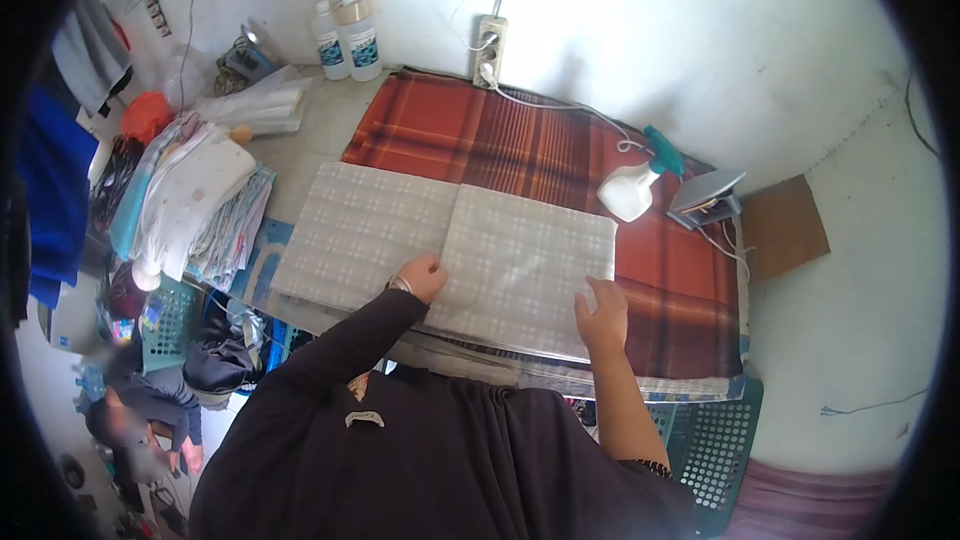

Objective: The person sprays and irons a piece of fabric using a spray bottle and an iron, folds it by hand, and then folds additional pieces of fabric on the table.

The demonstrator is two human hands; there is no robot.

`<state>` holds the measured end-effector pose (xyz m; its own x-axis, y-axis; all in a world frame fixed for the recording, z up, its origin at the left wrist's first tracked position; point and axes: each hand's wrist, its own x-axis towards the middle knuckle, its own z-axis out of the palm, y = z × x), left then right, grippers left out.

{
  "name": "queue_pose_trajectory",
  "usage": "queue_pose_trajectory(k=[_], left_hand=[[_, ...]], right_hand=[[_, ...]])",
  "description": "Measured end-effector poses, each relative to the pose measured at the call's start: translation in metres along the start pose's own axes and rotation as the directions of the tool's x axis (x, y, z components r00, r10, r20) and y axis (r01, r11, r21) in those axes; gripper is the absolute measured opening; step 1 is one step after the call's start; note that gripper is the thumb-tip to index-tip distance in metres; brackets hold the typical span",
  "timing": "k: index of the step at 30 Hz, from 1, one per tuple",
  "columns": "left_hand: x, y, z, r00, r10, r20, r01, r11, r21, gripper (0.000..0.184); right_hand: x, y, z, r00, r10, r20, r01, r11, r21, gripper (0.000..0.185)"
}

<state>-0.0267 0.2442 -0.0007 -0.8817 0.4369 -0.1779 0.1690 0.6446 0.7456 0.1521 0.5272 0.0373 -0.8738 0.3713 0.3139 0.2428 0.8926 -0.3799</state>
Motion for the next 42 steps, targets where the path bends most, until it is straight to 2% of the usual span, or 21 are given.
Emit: queue_pose_trajectory(k=[1,2,3,5,9,10,12,14,16,17,19,22,23,25,26,28,29,32,35,37,42], left_hand=[[-0.005,0.001,-0.004,0.997,-0.060,0.051,0.059,0.998,0.026,0.032],[-0.009,-0.001,-0.004,0.987,-0.126,0.100,0.120,0.991,0.056,0.034],[-0.011,-0.005,-0.001,0.985,-0.128,0.113,0.121,0.991,0.063,0.034],[-0.010,-0.011,0.001,0.997,-0.064,0.053,0.062,0.998,0.031,0.033],[-0.007,-0.002,-0.005,0.998,-0.014,0.066,0.007,0.995,0.103,0.035],[-0.007,0.001,-0.009,0.994,-0.052,0.094,0.043,0.994,0.096,0.037],[-0.002,0.007,-0.014,0.989,-0.085,0.124,0.074,0.993,0.091,0.039],[0.004,0.009,-0.016,0.994,-0.068,0.090,0.068,0.998,0.011,0.041],[0.013,0.011,-0.012,0.996,-0.069,0.053,0.068,0.998,0.012,0.041],[0.019,0.011,-0.011,0.998,-0.069,0.014,0.068,0.998,0.013,0.040],[0.032,0.012,-0.006,0.997,-0.071,0.007,0.070,0.995,0.067,0.039],[0.043,0.014,-0.004,0.998,-0.067,0.004,0.065,0.988,0.139,0.036],[0.043,0.013,-0.003,0.998,-0.061,0.015,0.058,0.986,0.155,0.034],[0.045,0.007,-0.004,0.997,-0.066,0.035,0.062,0.991,0.116,0.034],[0.046,0.009,-0.006,0.996,-0.069,0.053,0.065,0.995,0.069,0.033],[0.047,0.011,-0.009,0.995,-0.069,0.066,0.065,0.996,0.065,0.033],[0.046,0.014,-0.010,0.995,-0.066,0.070,0.061,0.996,0.063,0.033],[0.049,0.012,-0.009,0.993,-0.075,0.089,0.069,0.995,0.073,0.033],[0.049,0.005,-0.005,0.997,-0.046,0.059,0.043,0.998,0.050,0.031],[0.048,0.007,-0.006,0.997,-0.051,0.062,0.047,0.997,0.053,0.030],[0.044,0.008,-0.008,0.998,-0.049,0.037,0.048,0.998,0.041,0.029]], right_hand=[[-0.005,0.011,0.008,1.000,0.015,0.000,-0.015,1.000,0.000,0.039],[-0.011,0.013,0.011,0.996,0.065,0.052,-0.059,0.992,-0.110,0.041],[-0.017,0.016,0.014,0.988,0.119,0.101,-0.095,0.971,-0.220,0.044],[-0.029,0.014,0.014,0.979,0.157,0.131,-0.119,0.958,-0.261,0.047],[-0.027,0.018,0.012,0.964,0.230,0.130,-0.170,0.916,-0.363,0.046],[-0.021,0.032,0.020,0.963,0.240,0.123,-0.181,0.914,-0.364,0.046],[0.006,0.055,0.030,0.898,0.392,0.202,-0.290,0.870,-0.399,0.040],[0.037,0.050,0.014,0.925,0.381,0.004,-0.380,0.924,-0.034,0.035],[0.078,0.077,0.031,0.877,0.481,0.021,-0.481,0.875,0.054,0.038],[0.097,0.089,0.043,0.876,0.481,0.020,-0.481,0.875,0.060,0.038],[0.128,0.104,0.062,0.826,0.552,0.112,-0.543,0.833,-0.103,0.043],[0.147,0.098,0.066,0.812,0.579,0.075,-0.581,0.814,0.000,0.042],[0.147,0.097,0.065,0.810,0.582,0.078,-0.584,0.812,0.003,0.042],[0.142,0.098,0.059,0.914,0.400,0.060,-0.398,0.865,0.307,0.038],[0.145,0.103,0.058,0.913,0.403,0.062,-0.402,0.864,0.303,0.038],[0.144,0.113,0.055,0.942,0.297,0.154,-0.328,0.909,0.256,0.037],[0.144,0.115,0.052,0.940,0.300,0.163,-0.334,0.909,0.249,0.037],[0.155,0.120,0.047,0.960,0.178,0.215,-0.232,0.937,0.260,0.040],[0.169,0.116,0.036,0.944,0.114,0.310,-0.227,0.906,0.357,0.040],[0.184,0.084,-0.001,0.825,0.204,0.528,-0.262,0.964,0.037,0.039],[0.190,0.065,-0.036,0.851,0.207,0.483,-0.175,0.978,-0.112,0.039]])
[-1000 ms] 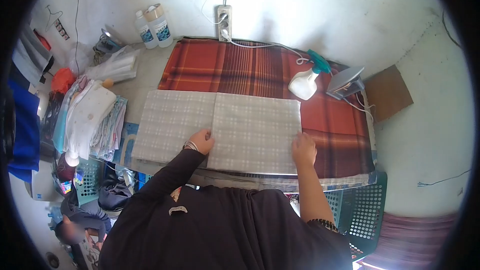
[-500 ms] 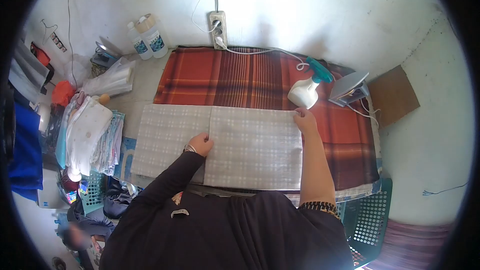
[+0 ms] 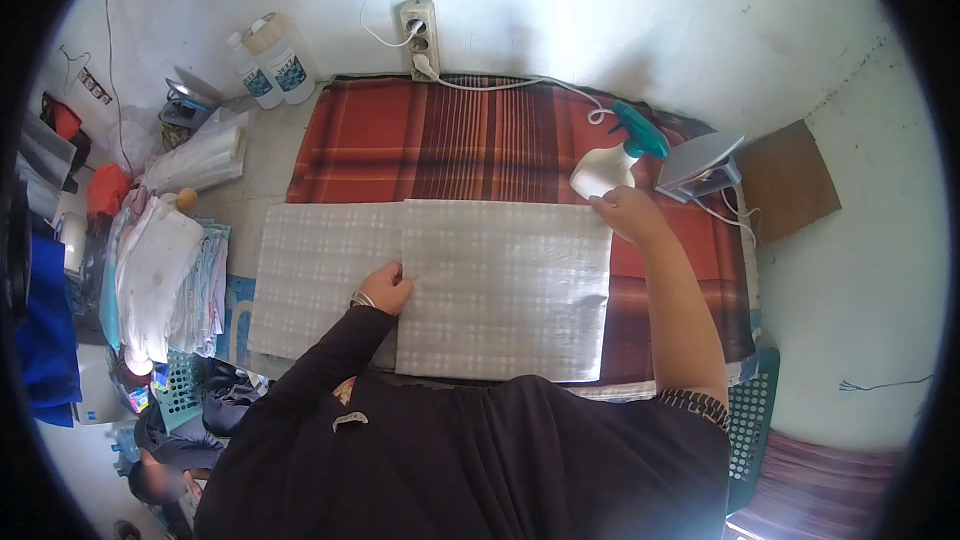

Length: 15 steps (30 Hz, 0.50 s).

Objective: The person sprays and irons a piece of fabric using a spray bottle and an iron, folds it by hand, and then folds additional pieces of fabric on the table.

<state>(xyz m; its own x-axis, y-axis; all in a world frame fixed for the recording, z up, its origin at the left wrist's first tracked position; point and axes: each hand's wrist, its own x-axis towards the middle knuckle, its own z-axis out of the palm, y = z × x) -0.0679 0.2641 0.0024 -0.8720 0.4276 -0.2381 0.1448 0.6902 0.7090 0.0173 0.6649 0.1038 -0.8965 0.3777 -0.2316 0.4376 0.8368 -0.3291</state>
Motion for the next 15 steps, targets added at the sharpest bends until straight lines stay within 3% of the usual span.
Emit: queue_pose_trajectory(k=[3,5,6,8,9,10,12,13,15], left_hand=[[0.000,0.000,-0.001,0.999,-0.022,0.039,0.024,0.999,-0.037,0.031],[0.001,-0.002,0.001,0.999,-0.012,0.039,0.014,0.999,-0.052,0.032],[0.001,-0.002,0.000,0.999,-0.013,0.041,0.015,0.998,-0.054,0.032],[0.000,0.000,-0.001,0.999,-0.005,0.046,0.007,0.999,-0.052,0.032],[0.000,-0.002,0.001,0.999,-0.002,0.044,0.004,0.999,-0.052,0.032],[0.002,-0.005,0.004,1.000,0.014,0.011,-0.013,0.999,-0.047,0.030],[0.001,-0.004,0.005,0.999,0.026,-0.018,-0.027,0.999,-0.036,0.029],[0.000,0.000,0.004,0.999,0.034,-0.020,-0.034,0.999,-0.019,0.030],[-0.001,0.000,0.002,0.999,0.044,-0.017,-0.044,0.999,0.003,0.031]], right_hand=[[0.005,0.021,0.025,0.989,-0.110,-0.102,0.107,0.994,-0.035,0.038],[0.018,0.054,0.075,0.889,-0.160,-0.429,0.042,0.962,-0.270,0.029],[0.008,0.039,0.075,0.890,-0.160,-0.427,0.042,0.961,-0.273,0.029],[-0.021,-0.014,0.067,0.791,0.037,-0.611,-0.223,0.947,-0.232,0.022],[-0.020,-0.009,0.086,0.756,-0.090,-0.649,-0.174,0.927,-0.331,0.020],[-0.021,-0.005,0.105,0.822,-0.059,-0.567,-0.112,0.959,-0.261,0.026],[-0.045,-0.044,0.111,0.907,-0.207,-0.367,0.090,0.946,-0.310,0.040],[-0.048,-0.041,0.117,0.908,-0.202,-0.366,0.089,0.949,-0.303,0.040],[-0.054,-0.031,0.126,0.965,-0.005,-0.261,-0.060,0.969,-0.240,0.053]])
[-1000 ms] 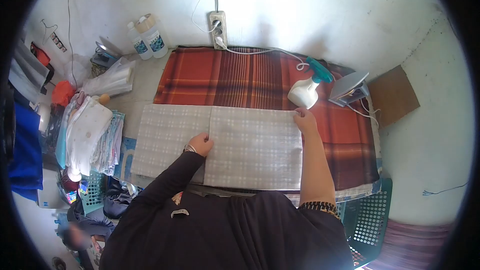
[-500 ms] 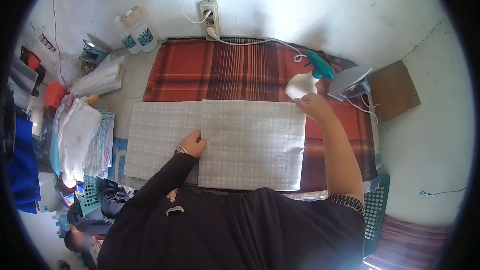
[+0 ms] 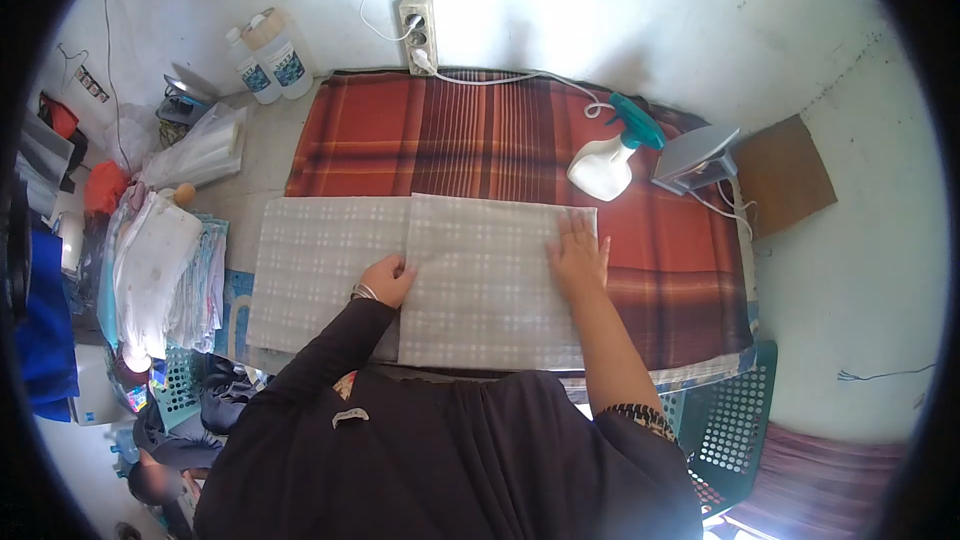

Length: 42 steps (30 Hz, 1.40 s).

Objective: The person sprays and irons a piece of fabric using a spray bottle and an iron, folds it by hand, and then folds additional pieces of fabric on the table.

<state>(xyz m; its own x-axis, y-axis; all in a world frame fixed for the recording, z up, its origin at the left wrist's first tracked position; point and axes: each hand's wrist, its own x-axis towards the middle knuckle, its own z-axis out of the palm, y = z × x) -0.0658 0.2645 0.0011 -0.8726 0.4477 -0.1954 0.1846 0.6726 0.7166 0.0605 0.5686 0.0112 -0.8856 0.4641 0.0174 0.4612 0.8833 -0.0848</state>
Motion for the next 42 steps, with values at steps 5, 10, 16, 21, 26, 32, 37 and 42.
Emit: queue_pose_trajectory(k=[5,10,16,21,26,32,37,42], left_hand=[[0.002,-0.002,0.003,1.000,-0.008,-0.007,0.008,0.999,0.048,0.031],[0.002,-0.003,0.005,0.999,0.034,-0.027,-0.033,0.998,0.047,0.031],[-0.009,0.006,0.000,1.000,-0.004,-0.005,0.005,0.996,0.089,0.034],[-0.028,-0.005,0.001,0.999,-0.006,0.051,-0.002,0.988,0.152,0.034],[-0.041,-0.004,0.002,1.000,-0.009,0.005,0.008,0.991,0.136,0.032],[-0.060,0.009,0.002,0.989,-0.105,-0.106,0.112,0.992,0.063,0.031],[-0.098,-0.008,0.006,0.985,-0.157,-0.077,0.168,0.970,0.178,0.033],[-0.148,-0.007,0.010,0.961,-0.273,-0.043,0.274,0.962,0.008,0.032]], right_hand=[[0.014,0.009,-0.002,0.962,0.265,0.059,-0.264,0.964,-0.030,0.059],[-0.004,0.007,-0.006,0.988,0.148,0.048,-0.148,0.989,0.008,0.059],[-0.038,-0.001,-0.006,0.965,0.262,0.005,-0.262,0.965,0.004,0.062],[-0.107,0.010,-0.007,0.972,0.190,0.139,-0.187,0.982,-0.037,0.063],[-0.109,0.037,-0.024,0.956,0.279,0.095,-0.279,0.960,-0.005,0.062],[-0.005,0.035,-0.100,0.853,0.483,-0.196,-0.041,0.437,0.899,0.057],[0.100,0.066,-0.093,0.914,0.355,-0.197,0.066,0.349,0.935,0.055],[0.124,0.064,-0.099,0.887,0.234,-0.397,0.153,0.663,0.732,0.042]])
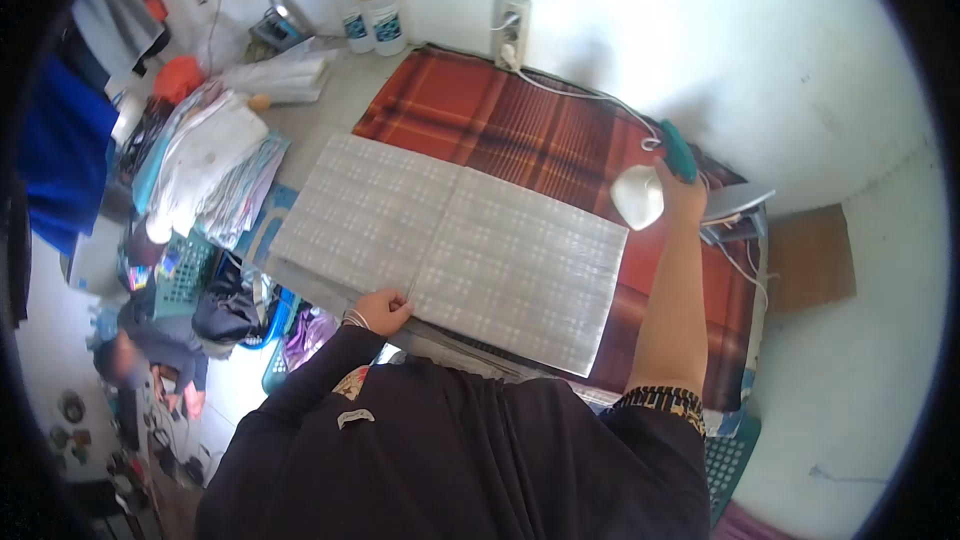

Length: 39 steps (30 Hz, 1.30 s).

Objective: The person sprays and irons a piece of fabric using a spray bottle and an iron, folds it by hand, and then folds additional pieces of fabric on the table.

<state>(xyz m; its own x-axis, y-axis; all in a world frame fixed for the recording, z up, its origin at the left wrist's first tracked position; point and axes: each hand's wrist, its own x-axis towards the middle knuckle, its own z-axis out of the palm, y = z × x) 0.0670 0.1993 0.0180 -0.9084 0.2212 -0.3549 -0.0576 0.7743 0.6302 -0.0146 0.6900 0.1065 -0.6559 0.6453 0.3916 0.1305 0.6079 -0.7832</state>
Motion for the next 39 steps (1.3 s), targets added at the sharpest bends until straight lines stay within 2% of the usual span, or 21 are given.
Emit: queue_pose_trajectory(k=[3,5,6,7,8,12,14,15,17,18,20,21,23,26,27,29,30,32,33,35,39], left_hand=[[-0.009,-0.004,0.008,0.999,-0.037,-0.028,0.034,0.996,-0.088,0.032],[-0.010,-0.009,0.017,0.997,-0.046,-0.064,0.037,0.990,-0.135,0.031],[-0.009,-0.012,0.021,0.993,-0.036,-0.110,0.020,0.988,-0.151,0.030],[-0.008,-0.015,0.024,0.988,-0.025,-0.152,0.000,0.987,-0.162,0.030],[-0.008,-0.014,0.025,0.986,-0.034,-0.162,0.005,0.984,-0.178,0.030],[-0.006,-0.018,0.026,0.980,-0.034,-0.194,-0.006,0.979,-0.202,0.031],[-0.008,-0.019,0.026,0.972,-0.056,-0.228,0.003,0.973,-0.229,0.029],[-0.006,-0.027,0.031,0.972,-0.056,-0.227,0.002,0.973,-0.232,0.029],[0.002,-0.045,0.042,0.959,-0.084,-0.270,-0.036,0.909,-0.414,0.028],[0.003,-0.050,0.044,0.959,-0.079,-0.272,-0.042,0.910,-0.413,0.028],[0.004,-0.056,0.048,0.945,-0.066,-0.321,-0.100,0.874,-0.476,0.019],[0.004,-0.054,0.048,0.945,-0.061,-0.320,-0.104,0.874,-0.475,0.019],[0.002,-0.048,0.046,0.926,-0.079,-0.369,-0.144,0.831,-0.538,0.017],[-0.002,-0.035,0.038,0.928,-0.063,-0.367,-0.140,0.854,-0.501,0.020],[-0.002,-0.030,0.040,0.931,-0.054,-0.362,-0.145,0.854,-0.501,0.020],[-0.001,-0.021,0.045,0.911,-0.026,-0.411,-0.196,0.849,-0.490,0.019],[-0.001,-0.015,0.047,0.914,-0.018,-0.404,-0.199,0.850,-0.488,0.019],[0.000,0.001,0.049,0.877,0.044,-0.479,-0.240,0.904,-0.355,0.018],[-0.002,0.015,0.045,0.880,0.058,-0.471,-0.247,0.903,-0.352,0.018],[-0.005,0.043,0.039,0.815,0.239,-0.528,-0.273,0.962,0.014,0.021],[0.009,0.078,0.064,0.729,0.455,-0.512,-0.407,0.889,0.210,0.027]], right_hand=[[-0.017,-0.035,-0.029,0.984,-0.179,0.019,0.179,0.984,0.020,0.038],[-0.022,-0.040,-0.049,0.955,0.223,0.193,-0.227,0.974,-0.006,0.034],[-0.027,-0.045,-0.051,0.955,0.218,0.203,-0.221,0.975,-0.010,0.034],[-0.036,-0.049,-0.049,0.887,0.096,0.451,-0.240,0.932,0.272,0.031],[-0.049,-0.061,-0.048,0.776,-0.093,0.624,-0.317,0.798,0.513,0.032],[-0.120,-0.145,-0.031,0.404,0.081,0.911,-0.469,0.874,0.130,0.030],[-0.136,-0.114,0.005,0.216,0.071,0.974,-0.305,0.952,-0.001,0.029],[-0.142,-0.116,0.012,0.216,0.073,0.974,-0.304,0.953,-0.004,0.029],[-0.149,-0.124,0.025,0.193,0.110,0.975,-0.064,0.993,-0.100,0.031],[-0.144,-0.124,0.028,0.198,0.109,0.974,-0.063,0.993,-0.098,0.031],[-0.133,-0.120,0.035,0.393,0.134,0.910,-0.134,0.987,-0.088,0.031],[-0.123,-0.110,0.039,0.398,0.135,0.908,-0.135,0.987,-0.088,0.031],[-0.099,-0.078,0.038,0.512,0.114,0.851,-0.107,0.992,-0.069,0.033],[-0.082,-0.044,0.007,0.616,0.126,0.778,-0.153,0.988,-0.039,0.031],[-0.082,-0.037,-0.009,0.622,0.131,0.772,-0.156,0.987,-0.042,0.031],[-0.092,-0.024,-0.046,0.592,0.264,0.761,-0.354,0.934,-0.049,0.028],[-0.102,-0.020,-0.062,0.597,0.271,0.755,-0.360,0.932,-0.050,0.028],[-0.121,-0.013,-0.095,0.601,0.313,0.736,-0.511,0.858,0.052,0.028],[-0.129,-0.009,-0.109,0.608,0.321,0.726,-0.517,0.855,0.055,0.028],[-0.144,-0.004,-0.134,0.477,0.346,0.808,-0.534,0.844,-0.046,0.030],[-0.155,0.003,-0.177,0.536,0.351,0.768,-0.548,0.836,0.001,0.033]])
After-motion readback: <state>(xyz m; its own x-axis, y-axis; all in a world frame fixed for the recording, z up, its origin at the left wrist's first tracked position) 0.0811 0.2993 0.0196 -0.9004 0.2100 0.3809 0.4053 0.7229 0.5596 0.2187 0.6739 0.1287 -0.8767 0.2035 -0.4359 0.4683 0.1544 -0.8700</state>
